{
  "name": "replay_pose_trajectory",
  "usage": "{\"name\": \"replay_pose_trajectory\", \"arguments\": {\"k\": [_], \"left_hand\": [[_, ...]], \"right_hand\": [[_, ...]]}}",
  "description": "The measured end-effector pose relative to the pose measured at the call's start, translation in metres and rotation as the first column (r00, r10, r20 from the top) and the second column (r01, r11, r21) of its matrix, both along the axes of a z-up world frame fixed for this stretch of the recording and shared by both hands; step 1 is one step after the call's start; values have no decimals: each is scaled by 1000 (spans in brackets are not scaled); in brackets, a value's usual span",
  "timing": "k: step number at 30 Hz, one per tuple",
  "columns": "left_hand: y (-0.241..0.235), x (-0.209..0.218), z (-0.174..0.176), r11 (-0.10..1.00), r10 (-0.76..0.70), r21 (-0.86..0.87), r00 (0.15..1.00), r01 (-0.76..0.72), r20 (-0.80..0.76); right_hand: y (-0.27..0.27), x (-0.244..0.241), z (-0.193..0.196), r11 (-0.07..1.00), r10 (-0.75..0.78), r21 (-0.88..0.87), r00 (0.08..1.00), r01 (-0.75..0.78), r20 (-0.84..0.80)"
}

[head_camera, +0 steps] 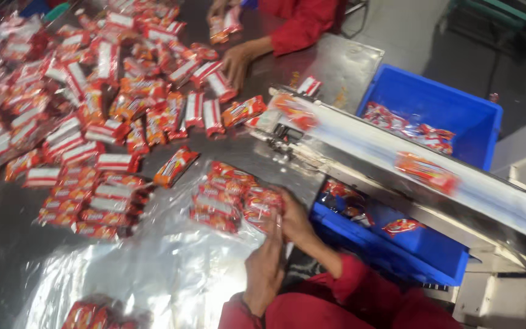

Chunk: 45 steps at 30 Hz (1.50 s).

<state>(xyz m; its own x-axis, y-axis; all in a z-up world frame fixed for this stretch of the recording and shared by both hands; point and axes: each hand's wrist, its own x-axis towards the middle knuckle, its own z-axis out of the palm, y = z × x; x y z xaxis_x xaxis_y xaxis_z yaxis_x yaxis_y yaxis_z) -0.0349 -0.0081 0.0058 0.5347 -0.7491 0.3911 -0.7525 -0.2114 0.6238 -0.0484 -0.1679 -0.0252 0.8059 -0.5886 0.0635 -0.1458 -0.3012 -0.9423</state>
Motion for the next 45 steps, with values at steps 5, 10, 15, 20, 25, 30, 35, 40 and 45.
{"name": "replay_pose_trajectory", "arguments": {"k": [5,10,15,20,25,30,35,40,45], "left_hand": [[-30,32,-11,988,148,36,989,-148,1],[-36,56,-26,947,300,-141,953,-290,51],[-19,33,-37,904,407,149,913,-400,-20],[-10,10,-36,935,257,220,959,-277,118],[-8,13,-36,959,278,53,960,-279,25],[-3,31,-34,906,398,-57,888,-420,-229],[1,23,-15,946,322,144,899,-291,-298],[23,10,-5,980,200,37,967,-197,-155],[6,30,6,970,242,67,957,-234,-159]], "right_hand": [[-20,17,56,858,24,-312,638,-408,-769],[-103,-38,118,389,-187,-903,975,183,117],[-165,-93,105,536,-244,-833,970,137,2],[-168,-125,107,461,-290,-858,952,224,93],[-180,-100,113,633,-373,-768,908,102,-188],[-121,-64,69,813,497,223,840,-539,218],[-22,-18,28,781,409,587,885,-213,-224],[20,-17,19,935,306,-152,946,-320,-109],[5,-29,-2,846,438,-332,899,-417,-11]]}}
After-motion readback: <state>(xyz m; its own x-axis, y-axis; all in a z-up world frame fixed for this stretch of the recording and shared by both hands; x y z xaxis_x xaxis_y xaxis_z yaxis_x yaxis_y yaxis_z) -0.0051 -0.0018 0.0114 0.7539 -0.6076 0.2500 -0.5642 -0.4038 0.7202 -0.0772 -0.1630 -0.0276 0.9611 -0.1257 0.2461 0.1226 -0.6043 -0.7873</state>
